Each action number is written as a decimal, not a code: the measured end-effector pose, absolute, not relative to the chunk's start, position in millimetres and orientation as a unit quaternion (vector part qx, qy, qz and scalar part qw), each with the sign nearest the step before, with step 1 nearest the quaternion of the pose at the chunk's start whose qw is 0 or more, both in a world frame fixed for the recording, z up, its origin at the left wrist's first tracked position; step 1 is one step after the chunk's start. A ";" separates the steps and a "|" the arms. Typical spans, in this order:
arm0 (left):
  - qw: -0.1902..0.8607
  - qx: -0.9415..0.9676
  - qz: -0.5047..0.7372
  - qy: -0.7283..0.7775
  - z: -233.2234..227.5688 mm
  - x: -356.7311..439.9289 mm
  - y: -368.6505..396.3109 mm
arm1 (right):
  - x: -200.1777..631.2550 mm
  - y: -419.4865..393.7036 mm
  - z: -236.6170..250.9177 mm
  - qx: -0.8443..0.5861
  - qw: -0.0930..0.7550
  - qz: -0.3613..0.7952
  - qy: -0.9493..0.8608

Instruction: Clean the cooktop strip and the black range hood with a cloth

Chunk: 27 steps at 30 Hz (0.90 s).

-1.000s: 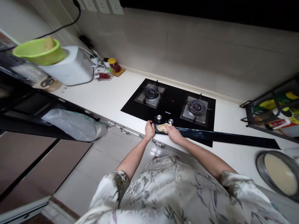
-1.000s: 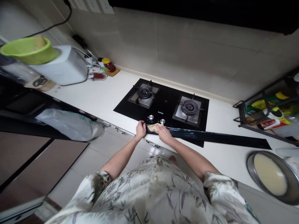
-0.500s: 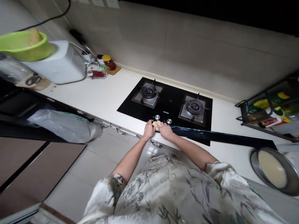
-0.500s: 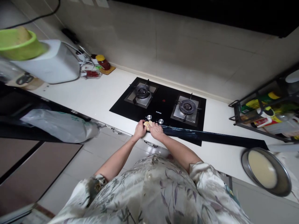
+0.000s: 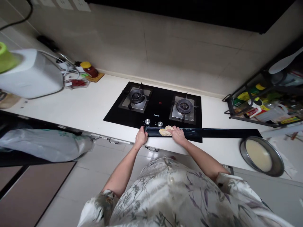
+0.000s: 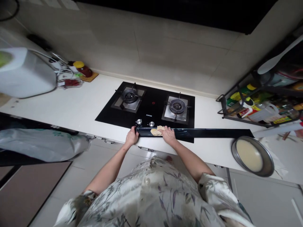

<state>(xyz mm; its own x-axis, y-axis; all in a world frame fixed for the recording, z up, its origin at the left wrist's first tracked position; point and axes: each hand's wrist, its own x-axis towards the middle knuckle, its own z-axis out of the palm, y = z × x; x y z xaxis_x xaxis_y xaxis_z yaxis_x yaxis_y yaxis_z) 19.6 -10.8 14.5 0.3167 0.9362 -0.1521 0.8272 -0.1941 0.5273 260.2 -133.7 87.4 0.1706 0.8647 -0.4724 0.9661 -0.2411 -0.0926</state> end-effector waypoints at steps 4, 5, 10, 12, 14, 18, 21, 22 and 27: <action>0.262 0.764 0.088 0.583 16.8 19.6 -11.6 | 301.9 -162.2 81.8 0.798 0.099 -0.219 0.552; 0.261 0.764 0.085 0.584 17.0 19.8 -12.3 | 312.5 -169.2 80.4 0.810 0.099 -0.218 0.536; 0.257 0.763 0.078 0.588 18.6 21.4 -16.9 | 368.8 -203.8 76.8 0.869 0.093 -0.184 0.450; 0.256 0.761 0.076 0.591 19.9 22.2 -18.5 | 390.7 -215.2 78.7 0.892 0.090 -0.166 0.411; 0.255 0.760 0.074 0.593 21.4 23.0 -19.7 | 409.2 -222.2 83.4 0.912 0.086 -0.148 0.373; 0.253 0.760 0.071 0.594 24.2 24.1 -20.9 | 428.3 -217.6 99.5 0.936 0.105 -0.103 0.320; 0.250 0.759 0.064 0.598 25.3 23.9 -20.6 | 424.1 -204.6 109.1 0.927 0.128 -0.088 0.342; 0.249 0.759 0.062 0.599 25.5 23.5 -20.3 | 419.5 -200.3 110.4 0.921 0.127 -0.089 0.357; 0.250 0.767 0.048 0.589 26.4 20.8 -17.4 | 376.1 -179.7 101.8 0.906 0.092 -0.084 0.404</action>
<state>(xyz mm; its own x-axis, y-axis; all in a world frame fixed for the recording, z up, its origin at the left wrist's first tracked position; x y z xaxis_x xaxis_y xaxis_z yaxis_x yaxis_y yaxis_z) 20.8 -17.4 26.4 0.3015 0.9277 -0.2202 0.8794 -0.1813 0.4402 376.1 -179.7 101.8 0.6586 0.7172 -0.2278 0.7484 -0.6558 0.0989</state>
